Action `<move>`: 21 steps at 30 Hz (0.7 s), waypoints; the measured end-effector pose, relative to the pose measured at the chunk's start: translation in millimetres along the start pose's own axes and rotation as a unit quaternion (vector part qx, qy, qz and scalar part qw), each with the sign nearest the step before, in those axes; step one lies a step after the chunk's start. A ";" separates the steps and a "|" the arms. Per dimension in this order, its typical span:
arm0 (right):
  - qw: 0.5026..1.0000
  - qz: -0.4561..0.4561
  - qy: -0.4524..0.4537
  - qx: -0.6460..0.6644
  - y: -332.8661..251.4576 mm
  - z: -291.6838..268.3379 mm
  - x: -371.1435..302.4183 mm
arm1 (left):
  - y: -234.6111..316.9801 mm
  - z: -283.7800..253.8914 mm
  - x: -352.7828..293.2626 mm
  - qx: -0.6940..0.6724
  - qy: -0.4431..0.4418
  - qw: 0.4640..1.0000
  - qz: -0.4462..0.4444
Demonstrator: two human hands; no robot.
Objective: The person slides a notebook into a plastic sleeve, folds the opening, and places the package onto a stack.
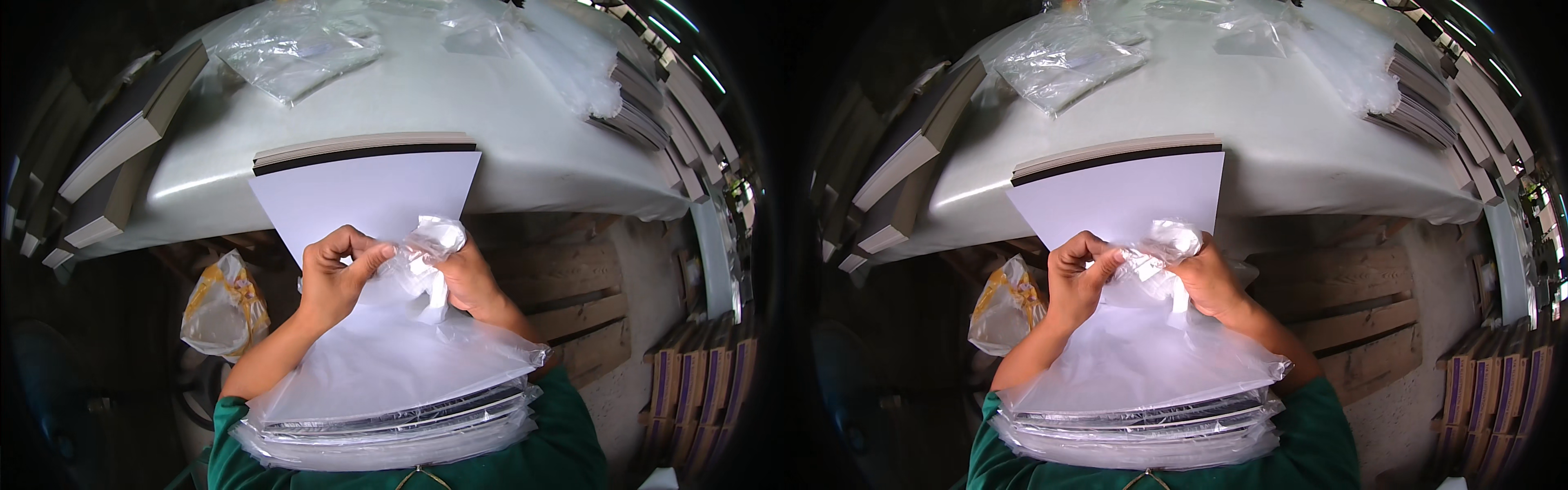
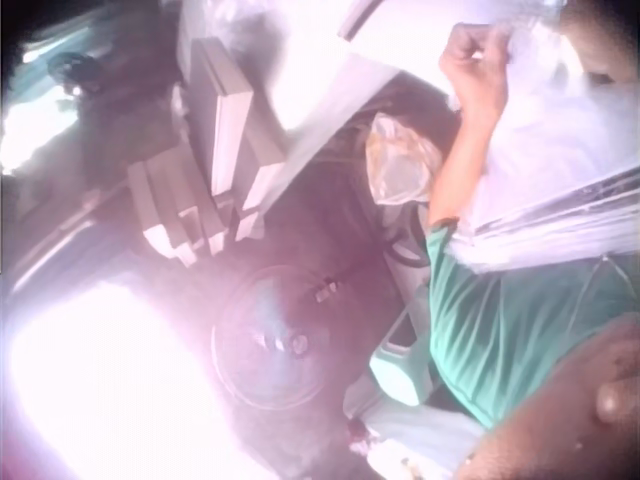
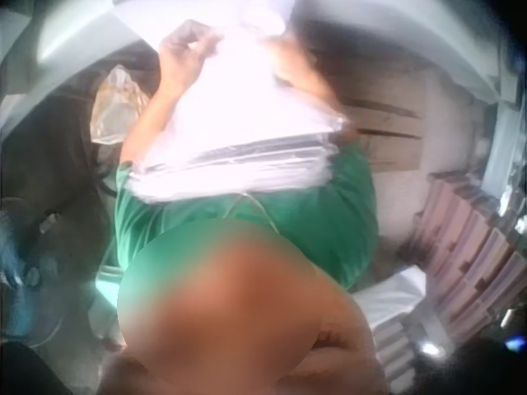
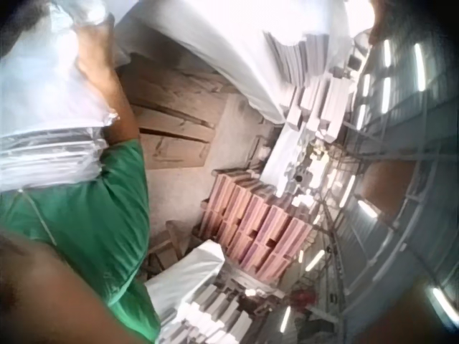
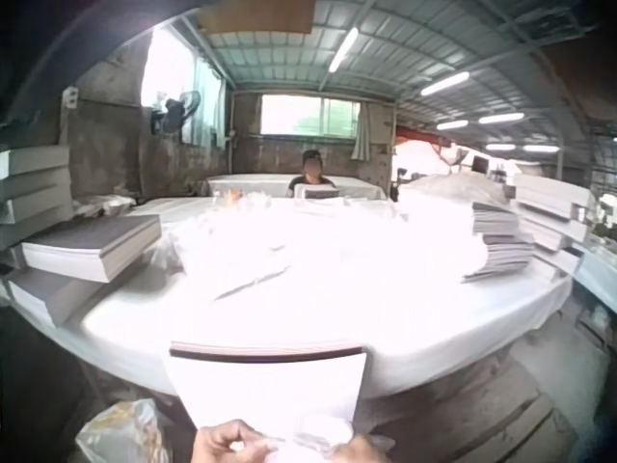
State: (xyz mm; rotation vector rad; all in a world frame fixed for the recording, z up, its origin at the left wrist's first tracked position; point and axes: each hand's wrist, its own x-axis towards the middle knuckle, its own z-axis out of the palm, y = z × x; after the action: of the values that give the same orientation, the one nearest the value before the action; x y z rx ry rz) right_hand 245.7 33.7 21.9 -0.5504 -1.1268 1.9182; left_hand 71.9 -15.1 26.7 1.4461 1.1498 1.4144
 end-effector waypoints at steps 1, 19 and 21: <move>1.000 -0.006 0.026 -0.013 1.1 -0.9 -0.8 | 4.4 -0.7 -0.1 0.014 0.002 1.000 -0.016; 0.988 0.053 -0.123 0.076 -13.3 -3.9 0.6 | 14.9 -4.6 3.6 0.016 0.010 1.000 0.012; 0.992 0.050 -0.113 0.002 -16.4 -8.2 -3.3 | 14.3 -6.1 6.4 0.032 -0.003 0.999 0.004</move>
State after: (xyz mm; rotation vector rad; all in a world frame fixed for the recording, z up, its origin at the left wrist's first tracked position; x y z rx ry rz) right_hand 260.4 39.3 31.8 -0.4001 -1.2579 2.1105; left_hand 66.6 -13.1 42.6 1.5001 1.1968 1.3898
